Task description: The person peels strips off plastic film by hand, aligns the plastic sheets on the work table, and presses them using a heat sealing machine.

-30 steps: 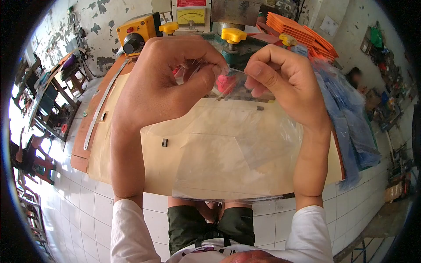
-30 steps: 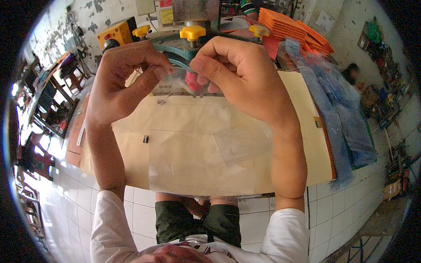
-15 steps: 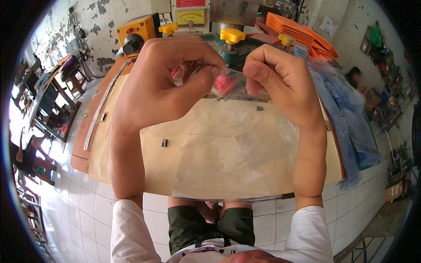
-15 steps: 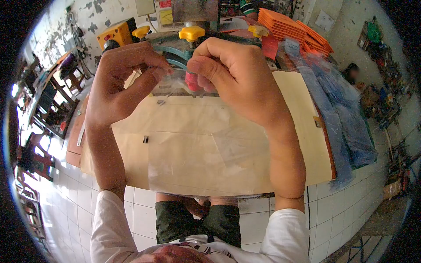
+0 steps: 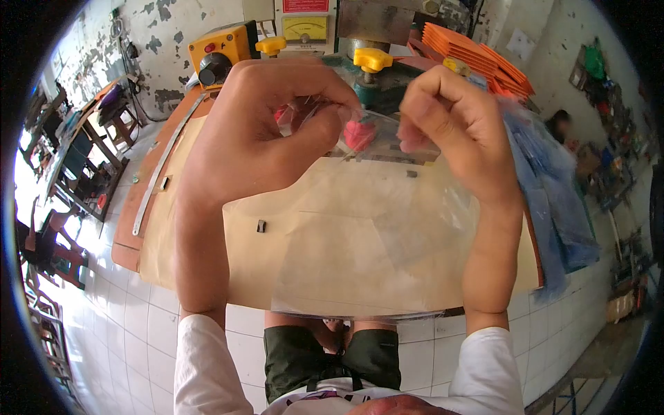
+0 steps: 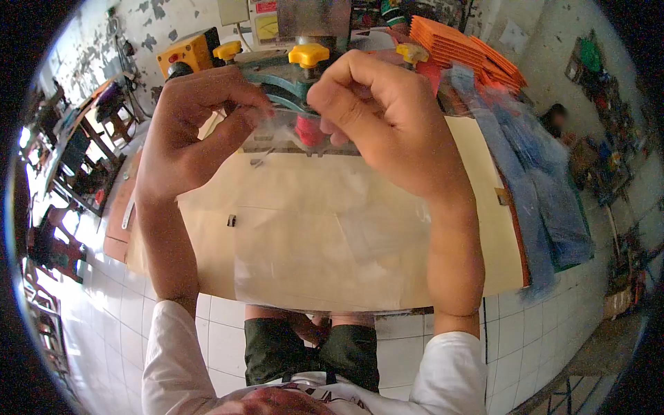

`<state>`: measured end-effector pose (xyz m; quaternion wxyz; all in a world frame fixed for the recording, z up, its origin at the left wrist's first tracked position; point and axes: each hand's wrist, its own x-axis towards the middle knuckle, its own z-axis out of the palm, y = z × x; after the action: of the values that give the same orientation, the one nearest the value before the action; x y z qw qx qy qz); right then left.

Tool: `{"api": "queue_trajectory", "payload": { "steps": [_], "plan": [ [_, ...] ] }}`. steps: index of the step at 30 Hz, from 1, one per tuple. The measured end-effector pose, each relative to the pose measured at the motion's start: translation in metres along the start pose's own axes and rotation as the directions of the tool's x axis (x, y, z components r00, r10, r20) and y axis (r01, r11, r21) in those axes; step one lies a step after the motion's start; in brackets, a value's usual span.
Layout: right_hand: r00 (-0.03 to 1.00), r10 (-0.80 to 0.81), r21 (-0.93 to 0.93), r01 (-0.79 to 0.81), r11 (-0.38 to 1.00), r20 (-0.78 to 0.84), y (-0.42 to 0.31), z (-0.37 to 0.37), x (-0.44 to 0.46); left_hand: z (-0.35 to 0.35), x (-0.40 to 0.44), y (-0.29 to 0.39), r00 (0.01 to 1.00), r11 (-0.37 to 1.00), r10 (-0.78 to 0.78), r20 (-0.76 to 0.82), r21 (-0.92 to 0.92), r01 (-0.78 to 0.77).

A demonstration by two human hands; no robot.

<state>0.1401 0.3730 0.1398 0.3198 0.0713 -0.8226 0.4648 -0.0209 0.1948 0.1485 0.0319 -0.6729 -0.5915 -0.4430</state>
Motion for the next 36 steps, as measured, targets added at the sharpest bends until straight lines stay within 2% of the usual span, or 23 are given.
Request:
{"api": "queue_trajectory", "payload": {
  "steps": [4, 6, 12, 15, 21, 26, 29, 33, 35, 36],
  "plan": [
    [0.999, -0.008, 0.093, 0.004, 0.996, 0.047, -0.002, 0.006, -0.002, 0.004, 0.001, -0.001, 0.999, 0.999, 0.026, -0.020, -0.029, -0.026],
    [0.994, 0.018, 0.063, -0.025, 0.998, 0.107, -0.001, 0.004, -0.001, 0.004, 0.003, 0.000, 0.999, 0.999, 0.025, -0.023, -0.025, -0.026],
    [0.997, -0.009, 0.058, 0.005, 0.998, 0.081, 0.002, 0.006, 0.000, 0.006, 0.003, -0.001, 0.999, 0.999, 0.005, -0.050, -0.045, -0.008],
    [0.999, 0.003, 0.060, -0.007, 0.998, 0.053, -0.002, 0.008, -0.001, 0.005, 0.003, -0.002, 0.999, 1.000, 0.013, -0.053, 0.017, -0.013],
    [0.994, 0.051, 0.004, -0.051, 0.999, 0.099, -0.008, 0.004, -0.003, 0.005, 0.002, -0.001, 0.998, 0.996, -0.057, -0.041, -0.071, 0.054],
    [0.994, 0.029, -0.061, -0.023, 0.998, 0.103, -0.009, 0.004, -0.003, 0.003, 0.003, -0.005, 0.994, 0.994, 0.105, -0.038, -0.035, -0.106],
    [0.994, 0.016, -0.093, -0.006, 0.996, 0.107, -0.008, 0.004, -0.003, 0.007, 0.002, -0.005, 0.993, 0.992, 0.082, -0.090, -0.089, -0.090],
    [0.993, -0.003, -0.085, 0.013, 0.996, 0.119, -0.005, 0.003, -0.003, 0.003, 0.002, -0.005, 0.995, 0.993, 0.069, -0.074, -0.092, -0.075],
    [0.993, -0.016, -0.083, 0.026, 0.996, 0.118, -0.004, 0.003, -0.003, -0.003, 0.003, -0.003, 0.996, 0.993, 0.087, 0.020, 0.077, -0.088],
    [0.993, -0.029, -0.080, 0.039, 0.996, 0.117, -0.004, 0.003, -0.003, -0.003, 0.003, -0.003, 0.996, 0.993, 0.087, 0.020, 0.077, -0.088]
  ]
}}
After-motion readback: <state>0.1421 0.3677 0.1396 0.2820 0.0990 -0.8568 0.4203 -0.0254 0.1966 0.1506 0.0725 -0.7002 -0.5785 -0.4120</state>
